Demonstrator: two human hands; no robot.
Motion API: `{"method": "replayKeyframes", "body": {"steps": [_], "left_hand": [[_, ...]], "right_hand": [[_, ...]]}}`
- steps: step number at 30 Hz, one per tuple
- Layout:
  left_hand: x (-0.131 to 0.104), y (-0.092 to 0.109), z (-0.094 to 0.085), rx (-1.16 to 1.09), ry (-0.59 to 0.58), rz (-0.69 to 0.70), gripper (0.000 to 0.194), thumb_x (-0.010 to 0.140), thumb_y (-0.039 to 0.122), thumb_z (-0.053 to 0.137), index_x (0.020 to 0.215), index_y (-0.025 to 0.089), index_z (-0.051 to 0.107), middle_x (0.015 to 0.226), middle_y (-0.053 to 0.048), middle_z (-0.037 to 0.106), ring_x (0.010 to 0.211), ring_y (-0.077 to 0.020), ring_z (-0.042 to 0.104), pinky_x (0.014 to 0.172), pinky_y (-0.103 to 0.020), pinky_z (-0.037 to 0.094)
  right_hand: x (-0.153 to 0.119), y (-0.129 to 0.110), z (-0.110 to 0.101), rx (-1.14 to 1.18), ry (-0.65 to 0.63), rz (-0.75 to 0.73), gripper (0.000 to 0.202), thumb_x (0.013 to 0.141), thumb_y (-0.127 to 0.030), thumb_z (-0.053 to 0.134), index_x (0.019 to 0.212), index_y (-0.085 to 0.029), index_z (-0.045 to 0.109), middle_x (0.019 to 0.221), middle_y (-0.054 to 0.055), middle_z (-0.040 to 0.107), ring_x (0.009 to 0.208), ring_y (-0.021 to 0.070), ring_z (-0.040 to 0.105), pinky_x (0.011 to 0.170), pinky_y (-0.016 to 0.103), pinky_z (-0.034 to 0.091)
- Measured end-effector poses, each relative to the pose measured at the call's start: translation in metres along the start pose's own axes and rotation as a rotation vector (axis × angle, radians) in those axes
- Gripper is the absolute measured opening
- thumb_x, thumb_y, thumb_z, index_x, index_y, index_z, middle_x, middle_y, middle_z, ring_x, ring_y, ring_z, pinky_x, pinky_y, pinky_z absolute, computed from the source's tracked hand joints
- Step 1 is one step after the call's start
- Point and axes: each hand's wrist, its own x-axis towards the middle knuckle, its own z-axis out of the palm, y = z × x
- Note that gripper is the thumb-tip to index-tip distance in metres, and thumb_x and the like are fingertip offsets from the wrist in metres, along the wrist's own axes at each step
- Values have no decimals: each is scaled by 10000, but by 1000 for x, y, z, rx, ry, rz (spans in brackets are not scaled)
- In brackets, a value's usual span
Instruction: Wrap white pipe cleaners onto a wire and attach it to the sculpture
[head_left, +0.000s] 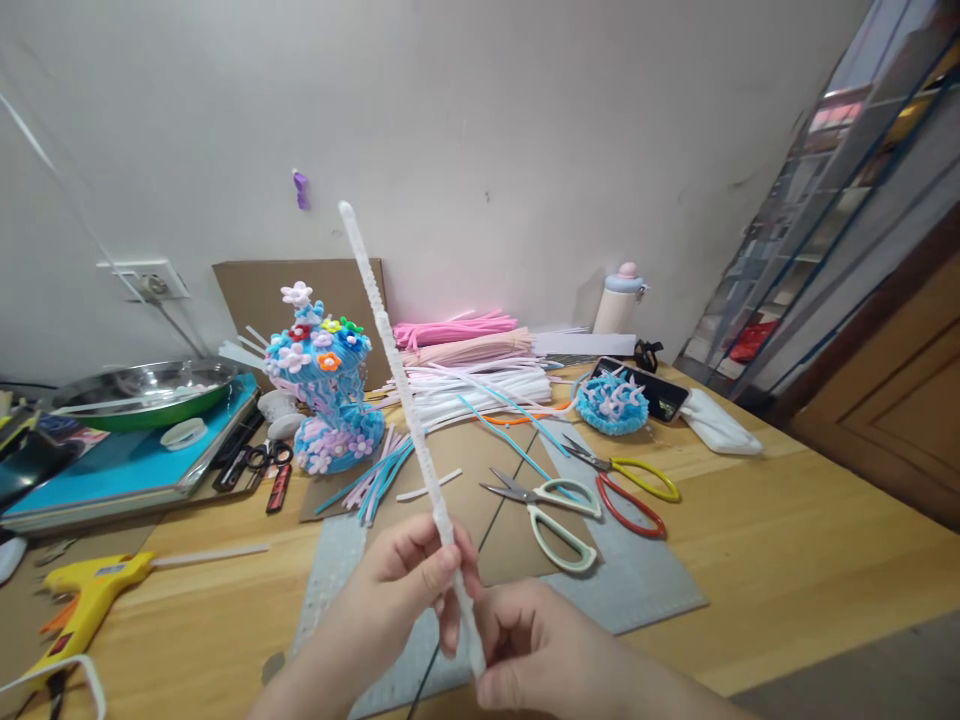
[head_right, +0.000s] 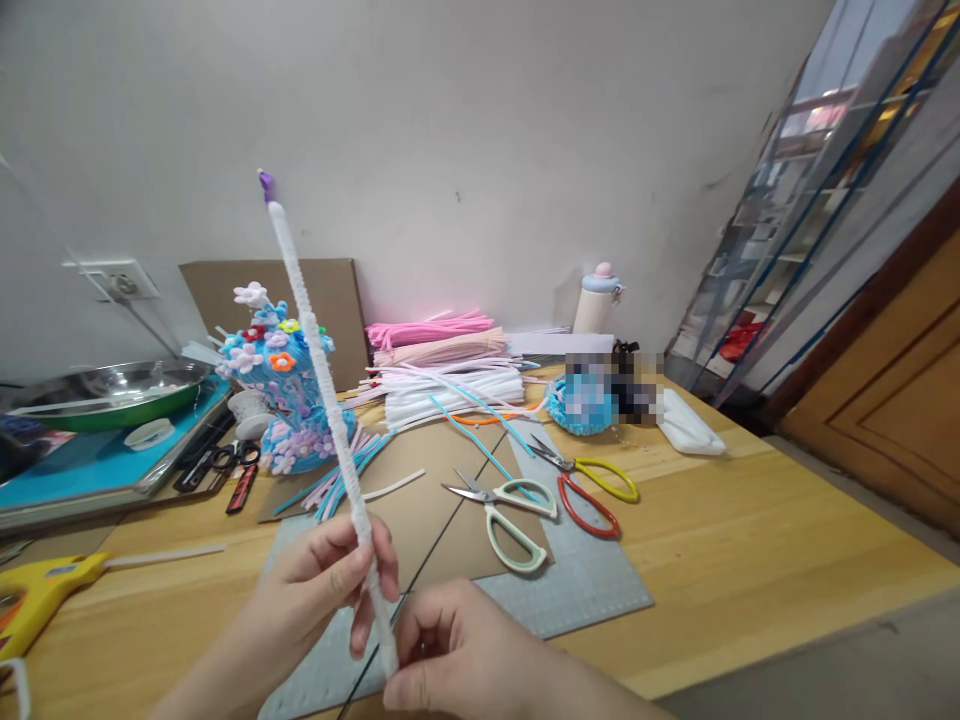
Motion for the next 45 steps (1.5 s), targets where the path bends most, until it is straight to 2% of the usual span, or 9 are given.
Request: {"method": "replayKeyframes", "body": {"steps": [8,15,21,26,31,32,38,42,45], "left_hand": [[15,-22,-1,1,182,60,389,725,490,682,952,188,590,525,61,466,463,-63,397,454,-171,290],[23,-60,-2,-45,353,109,385,723,495,673,924,175,600,530,37,519,478,-90,463,471,-188,364],[24,-59,-5,8,416,131,301,700,441,703,802,163,651,735,-17,578,567,-115,539,483,-202,420],[16,-46,-12,409,483,178,213,771,383,638,815,179,677,683,-21,618,620,-158,552,582,-242,420],[8,-50,-15,698,464,240,116,810,296,590,789,213,669,607,5,579,565,-152,510,533,-237,360],[7,-51,-14,748,435,269,102,814,264,582,777,217,664,615,4,586,577,-153,521,543,-237,364],[5,-56,-9,897,357,482,105,823,179,565,848,236,649,713,-5,631,649,-145,565,599,-235,405],[7,-54,-10,770,388,387,301,790,187,611,1080,254,569,982,-21,607,678,-115,547,625,-235,421],[8,-52,-9,678,311,232,138,817,243,583,953,224,599,850,-4,583,696,-129,534,612,-233,405]], "right_hand": [[34,-28,-6,61,201,-180,339,631,-377,786,606,-167,522,576,-33,556,564,104,517,569,231,388],[49,-6,-3,158,287,-169,434,638,-524,747,658,-174,492,555,-31,567,510,121,546,546,274,459],[54,10,-2,82,316,-138,384,661,-472,746,670,-169,510,558,-40,526,539,108,511,565,247,425],[32,-1,-3,-703,482,-265,69,830,-231,565,793,-173,567,740,11,568,682,139,525,597,252,384],[5,-43,9,-1524,342,-1009,105,815,-111,512,865,-174,579,794,49,629,786,180,532,770,327,364],[3,-49,11,-1639,375,-1021,156,805,-111,525,933,-170,591,873,65,653,853,200,540,831,350,338],[-2,-48,2,-1705,374,-396,179,827,-81,470,758,-226,548,669,-3,573,601,173,501,572,308,274],[-12,-39,-9,-1524,399,-270,192,927,-148,400,888,-243,562,743,-12,582,668,153,545,565,266,300],[-16,-37,-13,-1465,411,-253,202,949,-185,375,941,-245,568,774,-4,590,706,154,555,594,257,331]]}}
